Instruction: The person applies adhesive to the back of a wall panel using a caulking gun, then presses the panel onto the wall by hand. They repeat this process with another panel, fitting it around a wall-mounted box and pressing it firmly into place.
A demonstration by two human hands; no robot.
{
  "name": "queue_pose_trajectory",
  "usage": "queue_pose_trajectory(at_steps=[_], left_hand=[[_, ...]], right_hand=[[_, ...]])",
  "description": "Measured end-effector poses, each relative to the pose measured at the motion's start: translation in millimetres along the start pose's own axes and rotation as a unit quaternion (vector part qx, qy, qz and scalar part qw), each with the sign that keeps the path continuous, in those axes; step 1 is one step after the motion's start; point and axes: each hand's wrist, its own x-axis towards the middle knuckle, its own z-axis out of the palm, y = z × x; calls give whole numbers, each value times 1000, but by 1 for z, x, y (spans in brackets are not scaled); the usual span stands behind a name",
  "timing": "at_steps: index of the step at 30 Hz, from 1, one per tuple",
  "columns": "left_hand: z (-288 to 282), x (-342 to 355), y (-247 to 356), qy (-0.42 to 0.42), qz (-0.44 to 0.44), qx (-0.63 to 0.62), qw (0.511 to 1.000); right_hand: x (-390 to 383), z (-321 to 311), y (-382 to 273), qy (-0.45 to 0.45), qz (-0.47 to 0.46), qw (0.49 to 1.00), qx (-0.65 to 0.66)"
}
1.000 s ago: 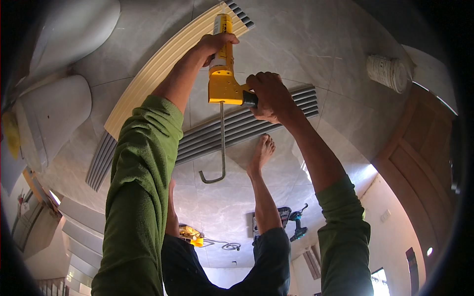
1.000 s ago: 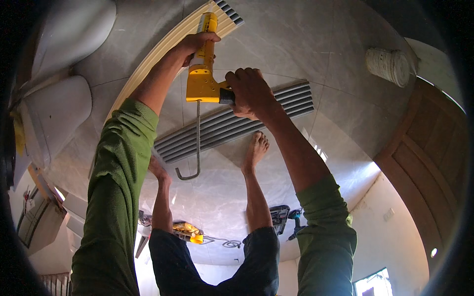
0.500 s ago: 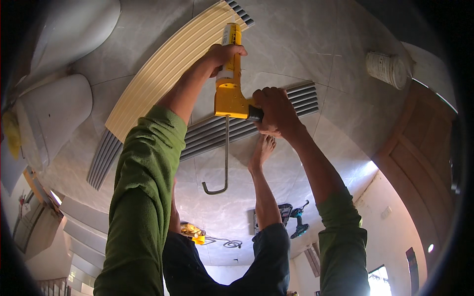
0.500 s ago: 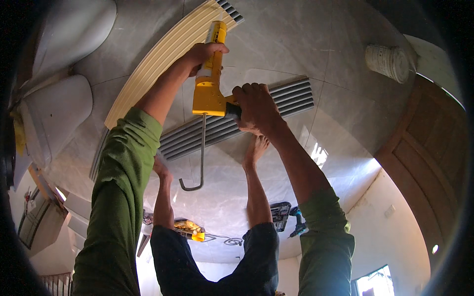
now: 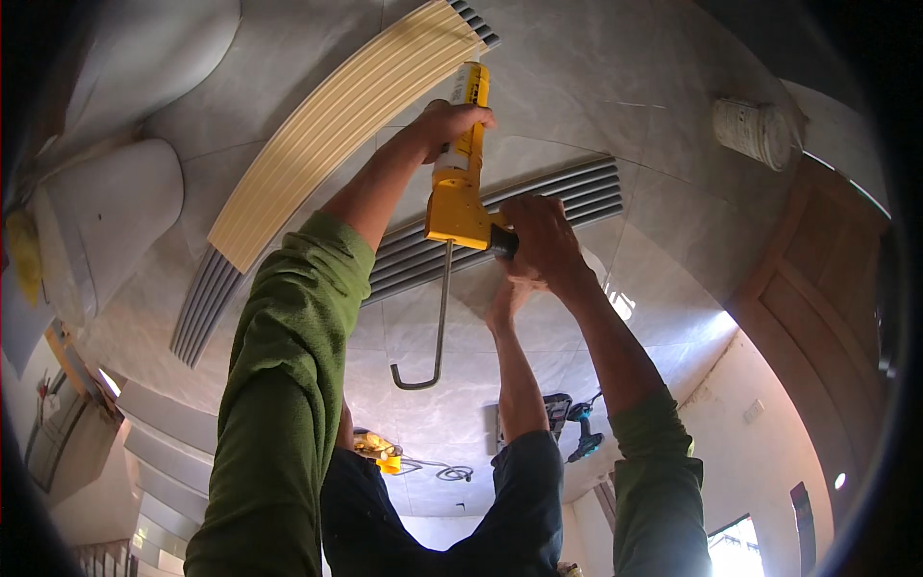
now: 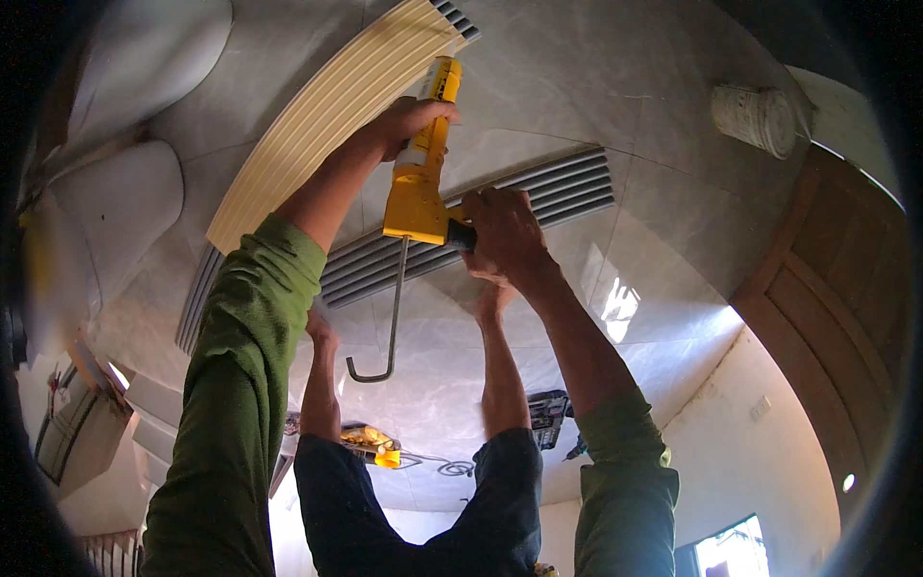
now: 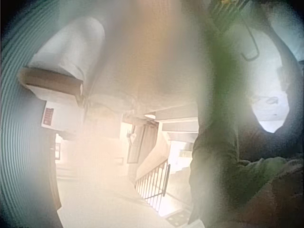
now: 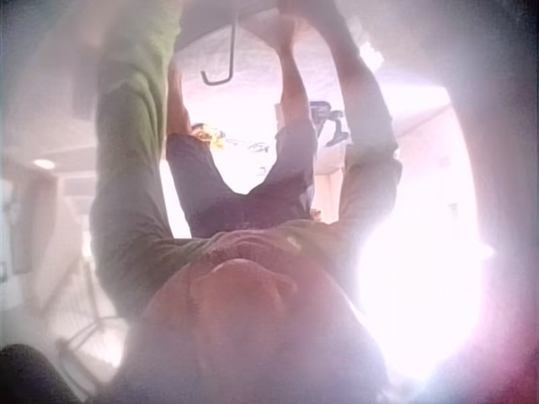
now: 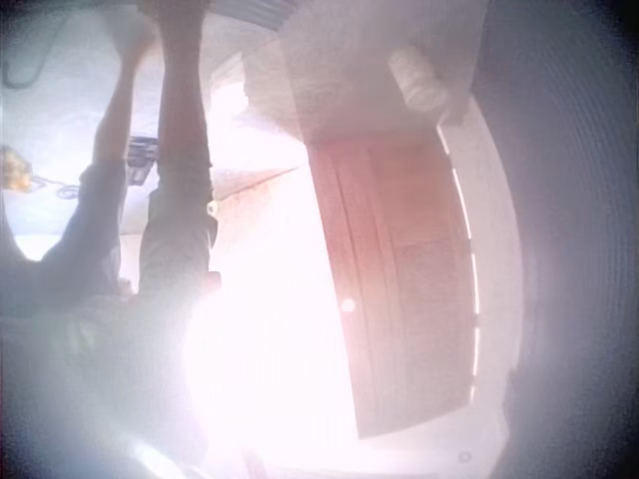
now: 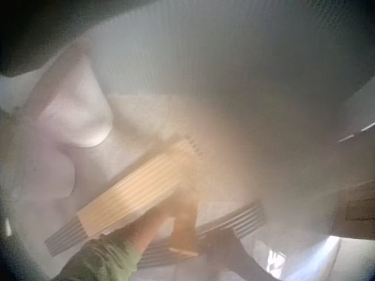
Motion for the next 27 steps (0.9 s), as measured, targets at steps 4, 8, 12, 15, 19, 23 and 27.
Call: queue_pose_trajectory(at_steps=[4,8,12,15,19,23,27], left_hand=[[-7,-5,-9,-31,-2,-8,999],[-9,-16,-11,-15,-16,-2,1000],[-20,-23,-17,18,1,17,1000],[-32,-36,-17,29,-10,24,999],[-50,-48,-14,44,-42,48,997],[-83,-49,-19,78,-61,37,994],[-96,-57,3,93,-46,58,993]], right_hand=[[-6,3,-10,-31,25,999,8],[-8,8,-12,-8,-3,1000,9],[-4,13,-22,-4,-15,1000,10],[2,19,-31,8,-38,999,24],[15,28,-40,13,-59,998,35],[43,32,-59,-38,-87,995,4],[61,17,-71,-68,-76,994,-25]])
